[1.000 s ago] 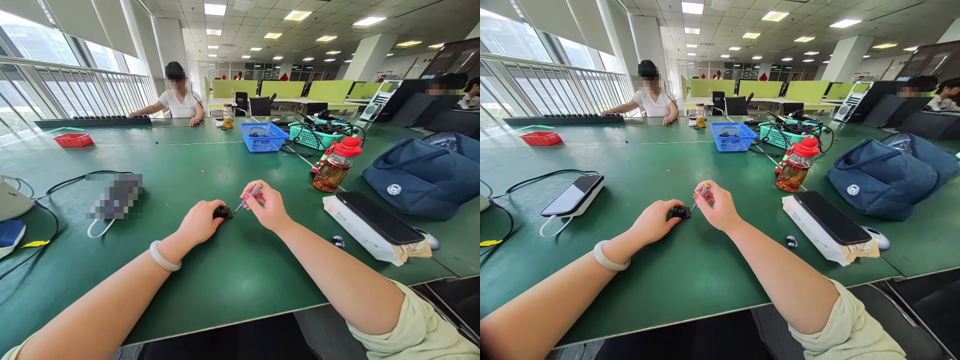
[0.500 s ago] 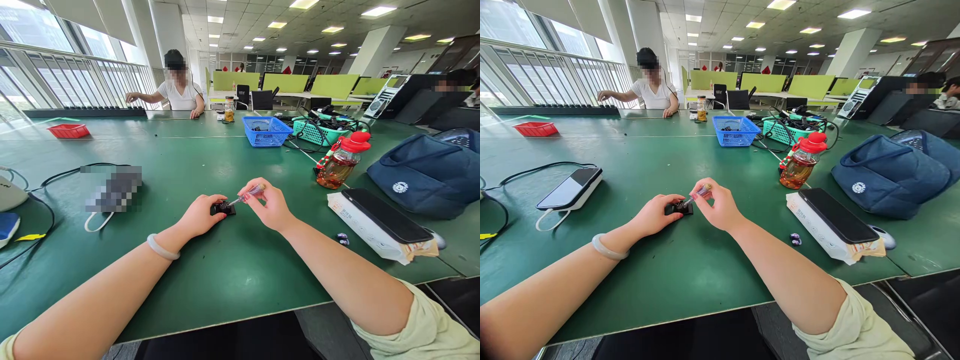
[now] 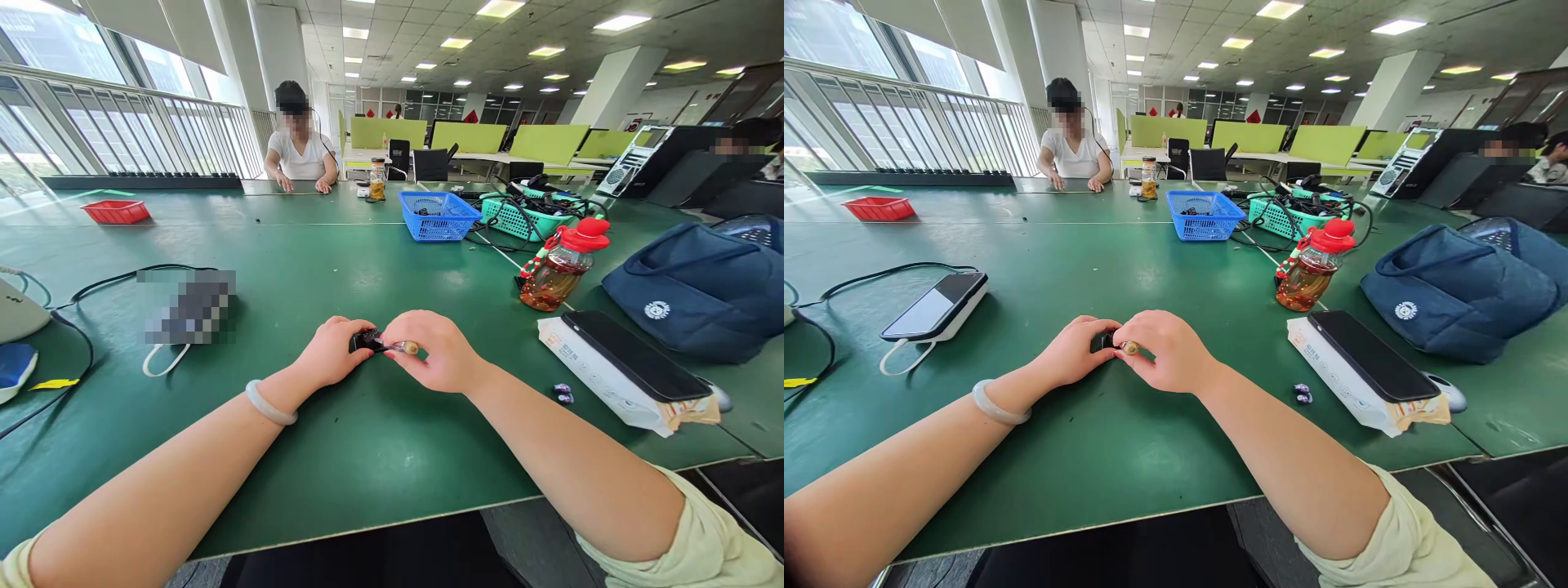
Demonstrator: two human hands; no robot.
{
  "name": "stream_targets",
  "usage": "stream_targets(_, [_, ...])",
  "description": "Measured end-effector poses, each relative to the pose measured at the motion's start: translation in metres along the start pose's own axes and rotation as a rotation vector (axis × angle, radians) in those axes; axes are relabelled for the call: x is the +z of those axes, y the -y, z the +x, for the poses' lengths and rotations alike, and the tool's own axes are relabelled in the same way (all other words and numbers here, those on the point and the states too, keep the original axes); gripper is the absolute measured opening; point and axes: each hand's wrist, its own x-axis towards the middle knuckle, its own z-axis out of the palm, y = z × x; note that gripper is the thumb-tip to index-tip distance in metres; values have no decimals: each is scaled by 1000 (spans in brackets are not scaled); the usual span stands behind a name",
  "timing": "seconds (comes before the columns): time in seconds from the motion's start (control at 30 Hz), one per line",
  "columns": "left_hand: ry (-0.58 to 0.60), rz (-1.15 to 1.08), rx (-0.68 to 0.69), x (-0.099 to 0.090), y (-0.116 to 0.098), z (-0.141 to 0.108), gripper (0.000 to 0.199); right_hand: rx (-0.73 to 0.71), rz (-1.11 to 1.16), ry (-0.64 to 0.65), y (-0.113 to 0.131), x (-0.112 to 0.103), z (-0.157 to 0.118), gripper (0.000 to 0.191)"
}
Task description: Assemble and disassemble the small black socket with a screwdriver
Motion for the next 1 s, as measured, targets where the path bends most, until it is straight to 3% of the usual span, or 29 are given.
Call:
stream_targets(0.3, [-9, -7, -17, 2, 1, 1, 40, -72, -170, 16, -2, -6, -1, 4])
stream_targets(0.53, [-5, -6, 7, 3, 3, 1, 35, -208, -224, 50, 4, -1, -3, 17])
stream_targets(0.8, [-15, 3, 21, 2, 1, 1, 34, -293, -265, 79, 13, 4, 1, 14])
stream_targets(0.9, [-5, 7, 11, 2, 0, 1, 37, -97, -143, -56, 7, 5, -1, 9])
stream_targets(1.0, [12, 5, -23, 1, 0, 0, 39, 351, 61, -252, -11, 2, -6, 7])
